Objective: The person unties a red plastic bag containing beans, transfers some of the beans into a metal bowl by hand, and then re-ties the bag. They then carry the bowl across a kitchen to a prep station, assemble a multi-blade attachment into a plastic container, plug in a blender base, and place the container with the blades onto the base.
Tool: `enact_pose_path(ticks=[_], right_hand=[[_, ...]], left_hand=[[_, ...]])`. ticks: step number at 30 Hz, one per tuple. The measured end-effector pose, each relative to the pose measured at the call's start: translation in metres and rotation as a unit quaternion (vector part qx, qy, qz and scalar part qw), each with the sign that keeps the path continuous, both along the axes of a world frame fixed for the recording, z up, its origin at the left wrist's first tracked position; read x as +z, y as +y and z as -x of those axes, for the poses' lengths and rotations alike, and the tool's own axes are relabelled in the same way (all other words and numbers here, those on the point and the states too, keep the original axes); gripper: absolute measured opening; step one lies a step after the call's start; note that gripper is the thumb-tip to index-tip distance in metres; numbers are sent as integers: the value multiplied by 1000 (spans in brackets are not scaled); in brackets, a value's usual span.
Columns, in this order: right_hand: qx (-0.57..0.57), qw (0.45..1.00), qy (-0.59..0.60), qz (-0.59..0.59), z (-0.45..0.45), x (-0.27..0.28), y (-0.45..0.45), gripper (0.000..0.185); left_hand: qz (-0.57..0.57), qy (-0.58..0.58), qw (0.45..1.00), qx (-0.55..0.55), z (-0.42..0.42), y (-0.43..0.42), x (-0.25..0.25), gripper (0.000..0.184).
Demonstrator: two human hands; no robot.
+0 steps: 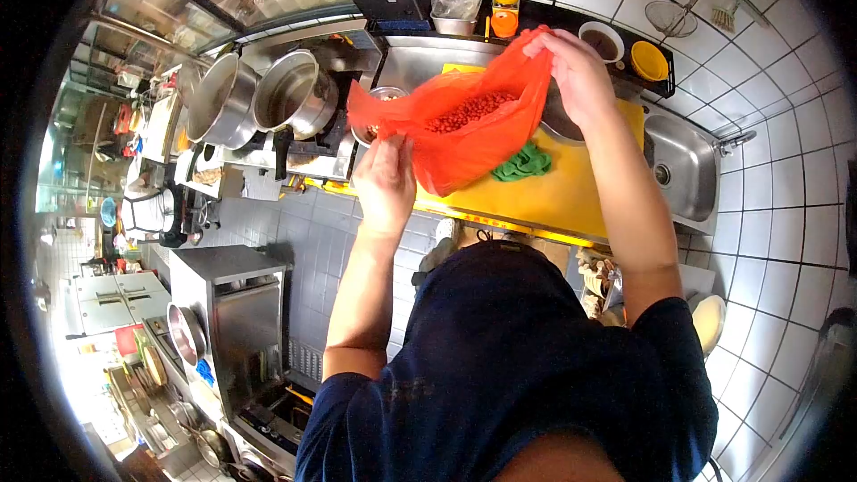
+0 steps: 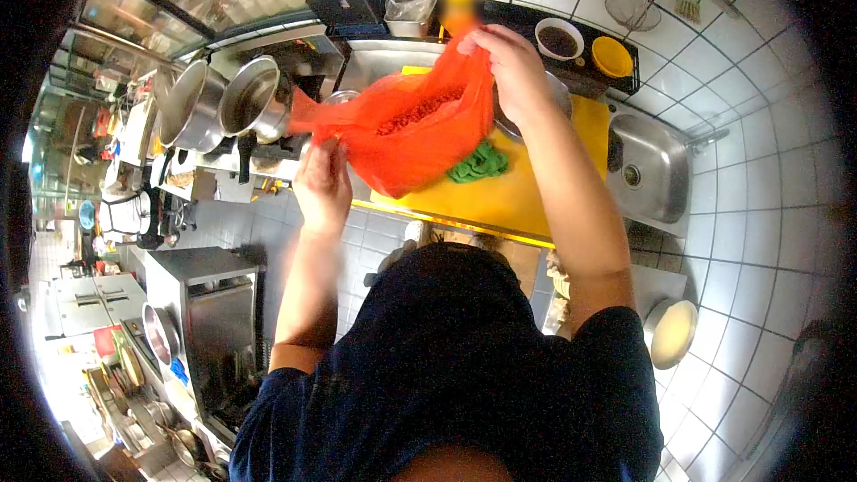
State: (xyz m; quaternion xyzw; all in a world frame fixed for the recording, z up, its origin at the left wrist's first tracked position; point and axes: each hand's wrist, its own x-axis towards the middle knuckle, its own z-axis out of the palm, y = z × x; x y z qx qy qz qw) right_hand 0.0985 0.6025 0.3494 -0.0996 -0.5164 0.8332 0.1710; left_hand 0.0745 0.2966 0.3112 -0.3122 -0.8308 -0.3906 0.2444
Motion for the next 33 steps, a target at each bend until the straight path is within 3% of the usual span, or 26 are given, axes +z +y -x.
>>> enact_pose_path(ticks=[6, 8, 10, 13, 16, 19, 22, 23, 24, 26, 28, 30, 32, 33], right_hand=[[-37, 988, -82, -127, -27, -11, 1, 17], [-64, 989, -38, -125, -25, -21, 1, 20], [-113, 985, -24, -128, -21, -20, -6, 18], [24, 997, 62, -45, -12, -29, 3, 13], [62, 992, 99, -37, -4, -19, -8, 12], [43, 986, 67, -148, 12, -29, -12, 10], [125, 946, -13, -298, 21, -50, -9, 14], [151, 933, -54, -323, 18, -42, -18, 22], [141, 913, 65, -376, 26, -75, -22, 40], [256, 866, 15, -429, 19, -43, -43, 61], [327, 780, -44, -533, 18, -23, -58, 83], [343, 758, 18, -554, 19, -31, -65, 110], [349, 705, 25, -617, 14, -28, -76, 121], [323, 680, 69, -655, 15, -52, -80, 127]], left_hand=[[25, -67, 997, 12, -20, -32, -30, 26], [-2, -122, 992, 16, -30, -42, -30, 29], [25, -100, 994, 29, -39, -50, -26, 22], [19, -70, 996, 45, -46, -52, -25, 21], [-85, -161, 981, 63, -39, -53, -25, 21], [-68, -150, 985, 52, -18, -50, -22, 23], [-46, -94, 994, 32, -10, -45, -17, 25], [-39, -65, 997, 19, -9, -42, -8, 24], [-74, -114, 991, -1, -10, -43, -11, 22], [-150, -206, 966, -32, -11, -46, -16, 19], [-330, -421, 840, -87, -13, -50, -32, 16], [-318, -413, 842, -142, -9, -50, -42, 13], [-284, -447, 831, -168, -11, -40, -31, 14], [-264, -419, 842, -215, -9, -34, -26, 17]])
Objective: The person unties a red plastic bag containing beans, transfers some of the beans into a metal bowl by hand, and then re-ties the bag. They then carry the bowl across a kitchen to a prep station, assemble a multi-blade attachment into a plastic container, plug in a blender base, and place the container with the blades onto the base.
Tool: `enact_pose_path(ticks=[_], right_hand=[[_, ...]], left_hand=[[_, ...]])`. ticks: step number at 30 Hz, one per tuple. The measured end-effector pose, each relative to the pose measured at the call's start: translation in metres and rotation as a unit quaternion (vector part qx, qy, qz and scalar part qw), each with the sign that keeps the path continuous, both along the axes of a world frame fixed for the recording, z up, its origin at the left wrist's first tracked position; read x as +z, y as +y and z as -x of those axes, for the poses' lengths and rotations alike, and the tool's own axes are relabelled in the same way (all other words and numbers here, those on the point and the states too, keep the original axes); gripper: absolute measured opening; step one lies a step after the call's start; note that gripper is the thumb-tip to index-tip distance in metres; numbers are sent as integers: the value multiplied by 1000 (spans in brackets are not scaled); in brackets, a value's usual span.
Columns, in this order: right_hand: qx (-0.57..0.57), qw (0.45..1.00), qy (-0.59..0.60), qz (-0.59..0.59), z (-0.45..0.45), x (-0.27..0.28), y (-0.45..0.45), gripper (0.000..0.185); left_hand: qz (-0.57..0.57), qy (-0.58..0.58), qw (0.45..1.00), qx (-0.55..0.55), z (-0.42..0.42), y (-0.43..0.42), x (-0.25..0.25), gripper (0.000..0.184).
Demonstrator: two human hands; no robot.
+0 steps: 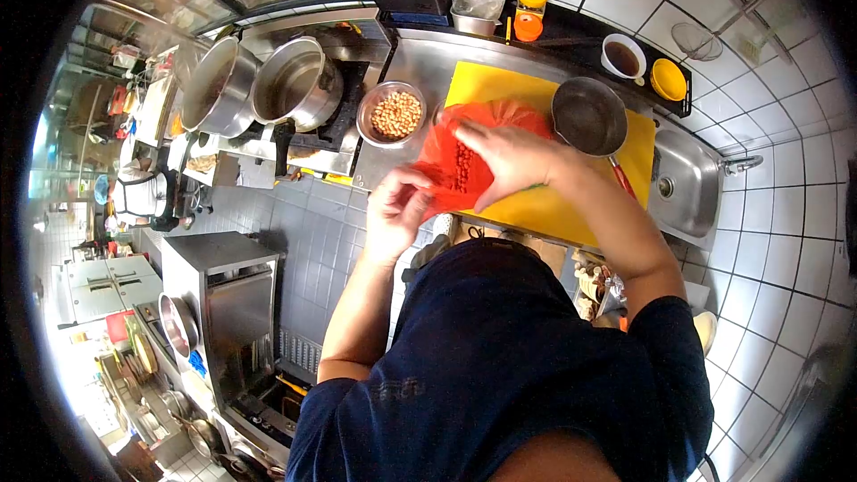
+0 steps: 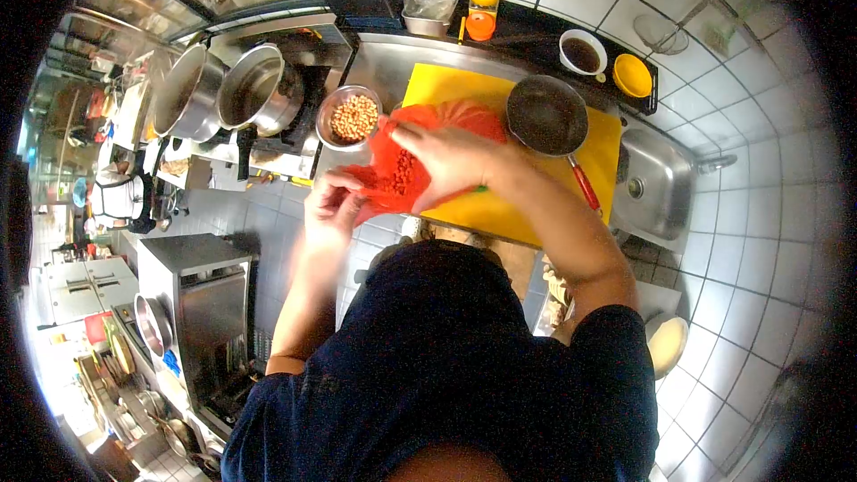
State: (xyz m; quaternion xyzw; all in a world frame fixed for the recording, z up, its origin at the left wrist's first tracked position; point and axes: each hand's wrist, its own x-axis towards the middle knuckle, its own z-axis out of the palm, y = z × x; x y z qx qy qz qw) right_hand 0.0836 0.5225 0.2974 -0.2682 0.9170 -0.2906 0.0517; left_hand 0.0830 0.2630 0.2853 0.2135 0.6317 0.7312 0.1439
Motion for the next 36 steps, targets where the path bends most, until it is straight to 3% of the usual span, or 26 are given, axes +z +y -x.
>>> enact_pose_path(ticks=[3, 4, 7, 8, 10, 13, 16, 18, 21, 24, 29, 32, 36], right_hand=[[17, 996, -71, -53, -6, -3, -18, 127], [21, 998, -60, 10, -8, -3, -19, 103], [82, 968, 40, 233, 3, -35, -18, 65], [76, 966, 30, 246, 2, -32, -16, 39], [4, 972, -37, 232, -1, -48, -14, 37], [-49, 984, -65, 161, -2, -30, -11, 33], [-12, 990, 1, 141, 2, -47, -8, 33], [4, 994, 57, 91, 5, -68, -4, 31], [-99, 963, -71, 239, -4, -34, -12, 28], [-54, 975, 63, 206, -1, -47, -8, 29], [-85, 942, 44, 323, 2, -66, -7, 29], [-94, 933, -20, 347, -1, -61, -8, 28], [-56, 949, 10, 311, -1, -63, -4, 36]], left_hand=[[108, 197, 969, -99, 11, 19, 18, 22], [106, 210, 966, -107, 8, 30, 22, 22], [127, 300, 938, -117, 7, 50, 28, 28], [116, 308, 940, -93, 9, 50, 33, 32], [92, 326, 940, -53, 15, 48, 44, 41], [199, 303, 928, 82, 41, 32, 32, 49], [217, 395, 891, -52, 60, 38, 15, 47], [229, 330, 913, -73, 60, 35, -6, 45], [223, 278, 930, -87, 59, 37, -12, 40], [212, 220, 948, -86, 57, 36, -17, 38], [240, 106, 957, -123, 72, 27, -43, 42], [136, 32, 986, -94, 77, 31, -47, 46], [115, 57, 979, -159, 83, 34, -41, 53]])
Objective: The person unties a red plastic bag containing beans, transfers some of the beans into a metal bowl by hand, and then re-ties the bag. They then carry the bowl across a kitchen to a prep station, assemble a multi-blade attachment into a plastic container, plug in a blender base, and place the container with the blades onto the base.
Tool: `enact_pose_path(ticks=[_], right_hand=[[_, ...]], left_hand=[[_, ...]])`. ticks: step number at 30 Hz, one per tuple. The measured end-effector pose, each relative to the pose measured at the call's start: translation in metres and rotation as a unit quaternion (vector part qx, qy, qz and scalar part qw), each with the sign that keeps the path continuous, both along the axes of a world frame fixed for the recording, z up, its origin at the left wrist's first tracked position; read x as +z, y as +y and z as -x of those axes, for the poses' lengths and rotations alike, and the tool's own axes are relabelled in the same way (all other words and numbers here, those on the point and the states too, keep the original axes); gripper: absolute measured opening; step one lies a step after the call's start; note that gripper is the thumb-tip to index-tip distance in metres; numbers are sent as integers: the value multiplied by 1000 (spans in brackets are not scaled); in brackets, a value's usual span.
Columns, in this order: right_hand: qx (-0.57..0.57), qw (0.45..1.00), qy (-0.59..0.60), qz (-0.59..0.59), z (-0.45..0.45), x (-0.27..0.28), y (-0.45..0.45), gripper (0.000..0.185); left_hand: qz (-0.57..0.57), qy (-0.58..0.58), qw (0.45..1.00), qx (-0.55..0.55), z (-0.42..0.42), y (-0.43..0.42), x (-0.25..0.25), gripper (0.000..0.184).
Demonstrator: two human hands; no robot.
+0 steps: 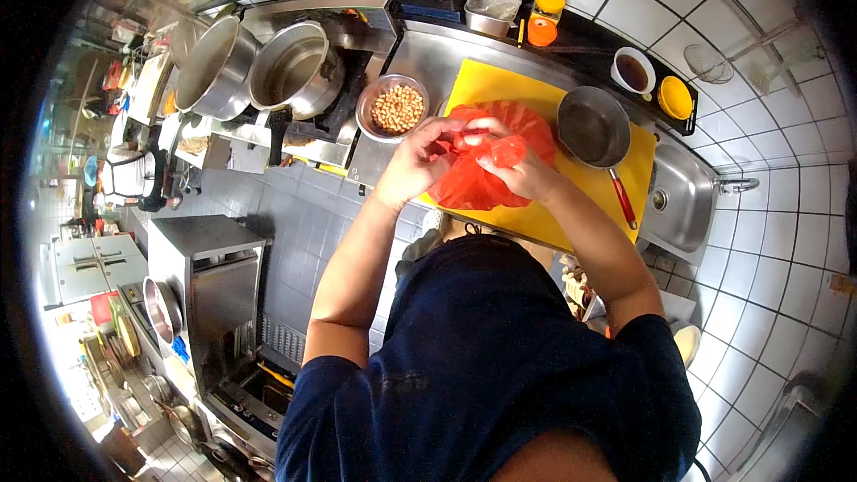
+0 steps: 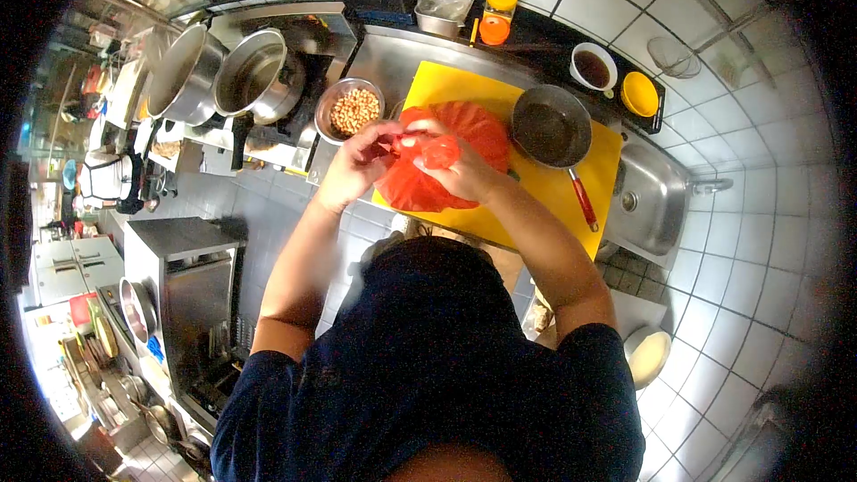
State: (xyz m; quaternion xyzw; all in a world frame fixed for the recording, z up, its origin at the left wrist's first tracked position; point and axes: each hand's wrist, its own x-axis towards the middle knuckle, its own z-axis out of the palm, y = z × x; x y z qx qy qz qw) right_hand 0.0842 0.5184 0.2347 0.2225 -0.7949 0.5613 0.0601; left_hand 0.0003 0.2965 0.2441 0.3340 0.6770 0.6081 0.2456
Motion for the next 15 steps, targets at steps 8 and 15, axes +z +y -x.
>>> enact_pose_path(ticks=[8, 15], right_hand=[[-23, 993, 14, -115, -5, 16, 0, 47], [-38, 994, 35, -94, -3, 3, 2, 36]], left_hand=[[-46, -18, 998, 27, -5, 9, 9, 51], [24, 79, 996, 29, 5, 10, 3, 30]])
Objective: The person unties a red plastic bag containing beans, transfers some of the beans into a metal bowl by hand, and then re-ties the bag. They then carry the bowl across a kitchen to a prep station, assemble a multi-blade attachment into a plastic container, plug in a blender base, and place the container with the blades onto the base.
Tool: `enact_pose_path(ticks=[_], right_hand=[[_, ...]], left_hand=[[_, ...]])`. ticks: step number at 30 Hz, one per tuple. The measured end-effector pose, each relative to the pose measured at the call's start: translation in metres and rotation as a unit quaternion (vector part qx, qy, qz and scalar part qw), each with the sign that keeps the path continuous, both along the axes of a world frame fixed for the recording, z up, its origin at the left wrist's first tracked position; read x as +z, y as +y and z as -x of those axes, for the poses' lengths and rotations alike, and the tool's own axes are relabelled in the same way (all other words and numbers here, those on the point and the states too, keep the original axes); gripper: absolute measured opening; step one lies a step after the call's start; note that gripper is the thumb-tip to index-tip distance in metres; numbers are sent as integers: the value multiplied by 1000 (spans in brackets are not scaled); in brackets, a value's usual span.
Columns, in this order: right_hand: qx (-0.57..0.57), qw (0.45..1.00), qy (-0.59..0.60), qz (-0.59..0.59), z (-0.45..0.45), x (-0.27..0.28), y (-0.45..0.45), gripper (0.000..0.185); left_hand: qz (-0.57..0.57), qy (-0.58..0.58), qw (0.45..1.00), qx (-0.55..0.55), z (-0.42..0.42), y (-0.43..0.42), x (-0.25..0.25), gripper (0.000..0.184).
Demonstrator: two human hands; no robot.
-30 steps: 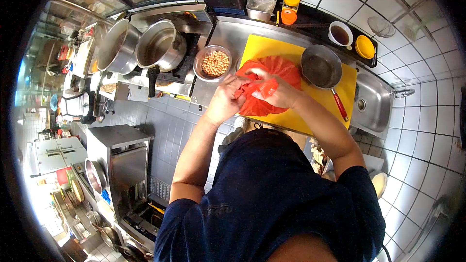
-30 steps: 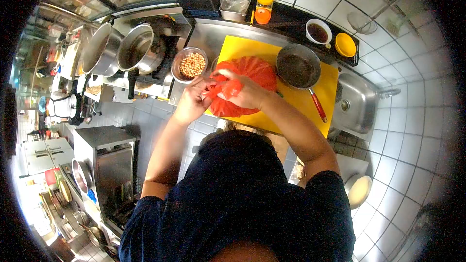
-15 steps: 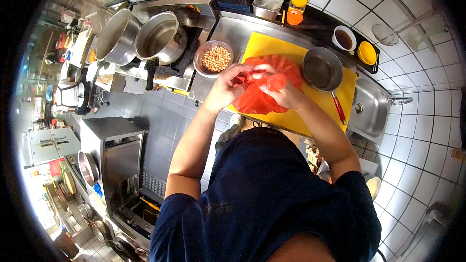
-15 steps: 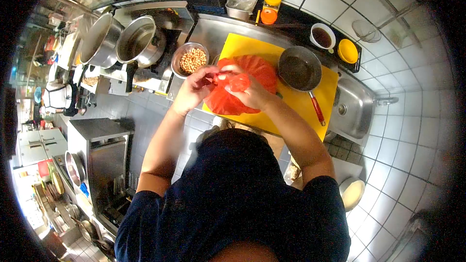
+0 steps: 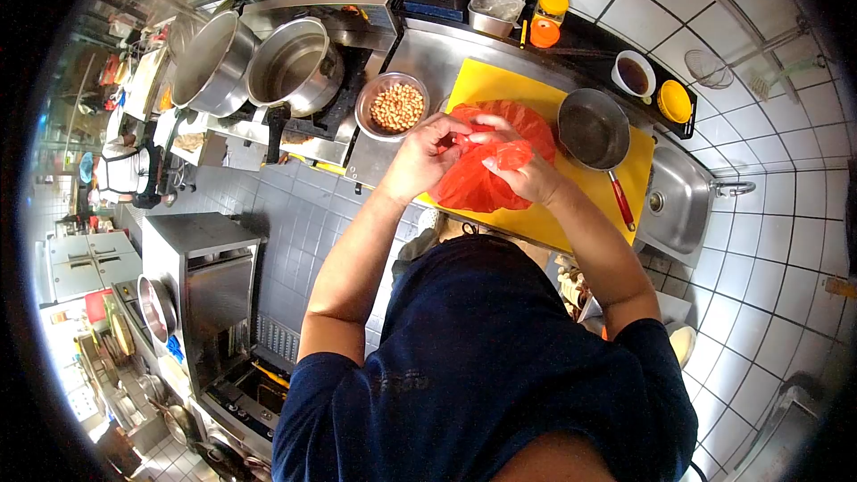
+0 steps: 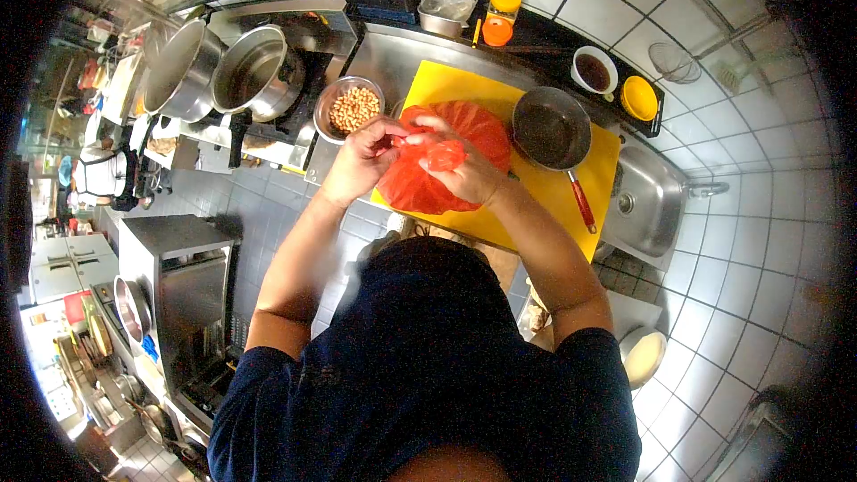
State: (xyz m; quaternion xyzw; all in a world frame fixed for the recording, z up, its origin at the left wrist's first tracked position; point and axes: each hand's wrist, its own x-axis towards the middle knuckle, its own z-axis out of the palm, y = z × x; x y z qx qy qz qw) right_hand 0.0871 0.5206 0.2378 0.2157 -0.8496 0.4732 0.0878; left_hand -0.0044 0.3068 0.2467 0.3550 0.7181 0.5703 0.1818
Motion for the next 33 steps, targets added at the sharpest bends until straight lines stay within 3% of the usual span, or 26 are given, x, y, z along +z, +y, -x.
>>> enact_pose_path(ticks=[3, 6, 12, 13, 16, 17, 18, 20, 24, 27, 30, 31, 33], right_hand=[[-32, 996, 0, 79, 1, 4, -9, 27], [-81, 994, 4, 69, 3, -7, -8, 22], [-142, 977, 101, -121, 9, -10, -5, 21], [-140, 973, 74, -169, 11, -14, -3, 21], [-136, 952, -6, -275, 16, -20, 0, 22], [-140, 947, -30, -287, 18, -13, -1, 23], [-144, 942, -55, -299, 19, -9, -3, 24], [-163, 953, -93, -237, 22, -14, -4, 27], [-203, 938, -261, -103, 32, -11, -2, 37], [-168, 948, -272, -5, 29, 10, -2, 49], [-194, 891, -403, 79, 21, 38, -6, 69], [-131, 895, -415, 102, 19, 36, 5, 83], [-97, 950, -295, 26, 12, 19, 14, 82]], left_hand=[[7, 8, 1000, 21, 4, -4, -14, 25], [-82, -92, 992, 33, 1, -5, -22, 24], [-86, -303, 946, 74, -23, -1, -18, 25], [-34, -317, 945, 73, -27, 1, -16, 24], [56, -322, 939, 104, -42, 10, -9, 21], [26, -330, 936, 120, -47, 12, -16, 15], [47, -257, 958, 114, -49, 15, -18, 19], [87, -108, 985, 102, -52, 20, -15, 33], [119, -71, 988, 66, -49, 32, -26, 43], [176, -98, 975, 94, -46, 36, -23, 32], [71, -377, 915, 124, -36, 40, -28, 31], [4, -461, 879, 122, -31, 39, -32, 23], [6, -510, 853, 111, -26, 35, -20, 15]])
